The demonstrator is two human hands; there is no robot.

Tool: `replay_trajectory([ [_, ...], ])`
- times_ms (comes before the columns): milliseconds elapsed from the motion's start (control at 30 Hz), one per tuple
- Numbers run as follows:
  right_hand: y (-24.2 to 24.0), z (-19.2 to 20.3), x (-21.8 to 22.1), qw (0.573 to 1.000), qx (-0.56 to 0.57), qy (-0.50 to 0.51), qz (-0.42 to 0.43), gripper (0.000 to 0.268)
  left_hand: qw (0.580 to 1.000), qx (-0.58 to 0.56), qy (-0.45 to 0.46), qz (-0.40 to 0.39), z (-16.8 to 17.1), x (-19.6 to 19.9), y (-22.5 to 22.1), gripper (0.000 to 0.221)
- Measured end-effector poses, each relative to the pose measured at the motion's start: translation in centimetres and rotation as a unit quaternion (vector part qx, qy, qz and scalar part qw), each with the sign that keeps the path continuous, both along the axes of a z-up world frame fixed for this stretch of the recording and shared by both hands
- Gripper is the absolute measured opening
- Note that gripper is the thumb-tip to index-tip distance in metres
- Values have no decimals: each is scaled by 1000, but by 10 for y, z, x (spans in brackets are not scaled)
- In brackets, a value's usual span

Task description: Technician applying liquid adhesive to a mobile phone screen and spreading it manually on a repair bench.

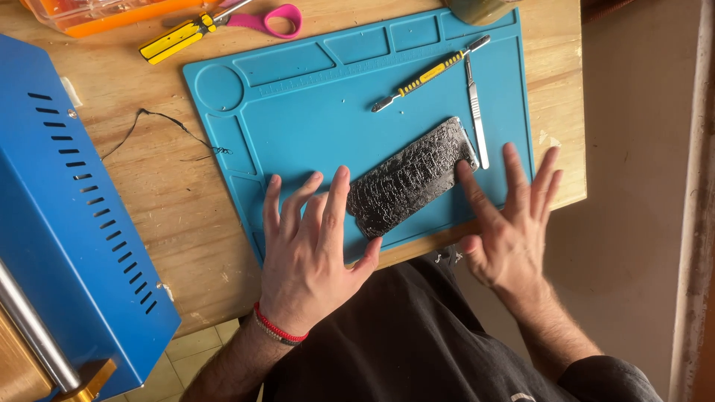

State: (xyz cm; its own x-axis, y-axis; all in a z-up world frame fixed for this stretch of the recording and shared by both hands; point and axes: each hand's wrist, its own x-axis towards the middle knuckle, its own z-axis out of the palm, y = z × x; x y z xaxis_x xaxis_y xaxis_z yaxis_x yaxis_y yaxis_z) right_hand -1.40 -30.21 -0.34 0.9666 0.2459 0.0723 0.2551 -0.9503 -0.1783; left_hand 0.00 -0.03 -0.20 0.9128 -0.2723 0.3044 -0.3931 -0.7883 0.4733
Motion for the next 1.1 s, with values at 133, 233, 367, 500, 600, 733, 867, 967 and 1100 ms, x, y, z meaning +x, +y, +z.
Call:
replay_trajectory([
  [133, 8, -1, -14, 996, -9, 14, 87, 103, 1000, -7, -4, -1, 3, 1, -1, 87],
  [233, 1, 0, -7, 1000, 7, -3, -15, 94, 1000, -2, -4, 8, 1, 0, -1, 90],
  [367, 6, -8, -19, 999, 12, 3, 43, 101, 1000, 0, 3, 2, 1, -1, 2, 91],
  [500, 4, 5, -6, 999, 27, 1, -44, 100, 1000, -2, -2, 4, 3, 0, 0, 90],
  [600, 25, -4, -13, 996, 46, 26, 67, 104, 1000, -1, -6, 2, 3, 1, 0, 89],
  [733, 20, -4, 2, 1000, 14, 12, 8, 100, 1000, -2, -6, 5, 2, 0, -1, 90],
  [867, 27, -5, -2, 997, 21, 3, 80, 102, 1000, -6, -4, 0, 4, 1, 0, 88],
  [967, 19, -6, 7, 990, 77, -32, 115, 96, 1000, 0, -6, -3, 2, 1, 0, 89],
  [1100, -6, -3, 45, 998, 42, -3, 55, 108, 1000, -1, -6, 3, 2, 0, 0, 89],
])
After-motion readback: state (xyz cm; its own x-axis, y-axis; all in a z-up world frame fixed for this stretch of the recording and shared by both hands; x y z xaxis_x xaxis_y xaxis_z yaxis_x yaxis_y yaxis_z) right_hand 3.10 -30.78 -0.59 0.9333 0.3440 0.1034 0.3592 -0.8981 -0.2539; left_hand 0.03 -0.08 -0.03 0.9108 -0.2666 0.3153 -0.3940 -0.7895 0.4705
